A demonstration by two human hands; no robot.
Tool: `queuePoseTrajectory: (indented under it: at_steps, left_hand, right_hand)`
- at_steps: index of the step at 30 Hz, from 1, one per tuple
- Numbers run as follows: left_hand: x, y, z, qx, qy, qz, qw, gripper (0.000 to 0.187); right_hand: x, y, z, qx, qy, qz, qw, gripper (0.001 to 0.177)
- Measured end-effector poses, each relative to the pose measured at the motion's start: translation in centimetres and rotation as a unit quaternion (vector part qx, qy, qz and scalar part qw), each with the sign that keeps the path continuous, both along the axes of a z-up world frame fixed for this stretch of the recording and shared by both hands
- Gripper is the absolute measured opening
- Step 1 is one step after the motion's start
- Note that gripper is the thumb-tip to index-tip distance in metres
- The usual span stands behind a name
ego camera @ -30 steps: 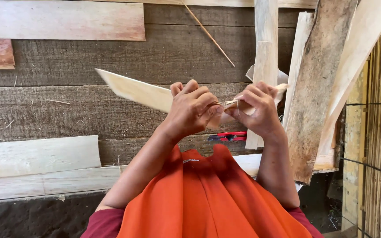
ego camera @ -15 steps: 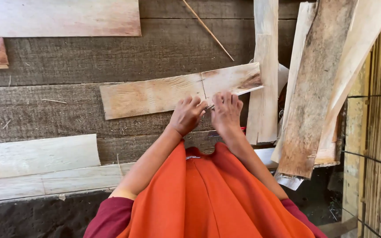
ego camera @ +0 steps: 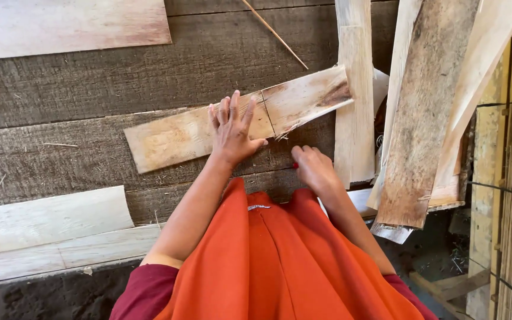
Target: Cutting thin wood veneer strips using a utility knife and a wooden guide.
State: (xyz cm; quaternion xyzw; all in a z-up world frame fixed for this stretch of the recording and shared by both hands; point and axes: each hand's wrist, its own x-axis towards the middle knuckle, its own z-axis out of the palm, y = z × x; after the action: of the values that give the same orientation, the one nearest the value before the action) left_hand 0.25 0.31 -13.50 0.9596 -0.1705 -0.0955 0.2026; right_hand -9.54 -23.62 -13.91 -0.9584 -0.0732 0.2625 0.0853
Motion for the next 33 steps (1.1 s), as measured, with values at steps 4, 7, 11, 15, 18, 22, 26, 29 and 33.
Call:
queuePoseTrajectory:
  at_steps: [4, 7, 11, 15, 18, 22, 26, 29, 33]
  left_hand:
    - [-0.1, -0.1, -1.6, 0.01, -0.039, 0.008, 0.999, 0.113]
    - [-0.5, -0.2, -1.8, -0.016, -0.034, 0.025, 0.999, 0.113]
    - [-1.1, 0.0, -1.8, -0.018, -0.053, 0.022, 0.998, 0.113]
    - [-1.8, -0.5, -1.0, -0.022, -0.054, 0.04, 0.998, 0.112]
    - [-2.0, -0.6, -1.8, -0.003, -0.032, 0.048, 0.998, 0.108]
    - [-2.2, -0.3, -1.8, -0.007, 0.013, 0.041, 0.999, 0.11]
    - [-2.1, -0.3, -2.2, 0.002, 0.043, 0.032, 0.999, 0.112]
    - [-2.2, 0.0, -2.4, -0.003, 0.043, 0.028, 0.999, 0.111]
    - [-2.1, 0.0, -2.4, 0.003, 0.038, 0.023, 0.999, 0.106]
  right_hand:
    - [2.8, 1.2, 6.4, 0.15, 0.04, -0.138, 0.978, 0.026]
    - [3.9, 2.0, 7.0, 0.299, 0.034, -0.343, 0.89, 0.021]
    - [5.8, 2.4, 3.6, 0.454, 0.011, -0.451, 0.768, 0.022]
    - [6.9, 3.2, 2.9, 0.44, -0.091, -0.5, 0.74, 0.021]
    - [7.2, 2.8, 4.2, 0.274, -0.027, -0.452, 0.848, 0.023]
    - [7.6, 4.5, 7.3, 0.16, 0.019, -0.398, 0.903, 0.027]
    - [8.2, 7.0, 5.3, 0.037, 0.0, -0.185, 0.982, 0.015]
    - [8.9, 8.8, 6.1, 0.015, 0.013, -0.143, 0.99, 0.01]
    - [9.2, 9.8, 7.2, 0.011, 0.009, -0.147, 0.989, 0.005]
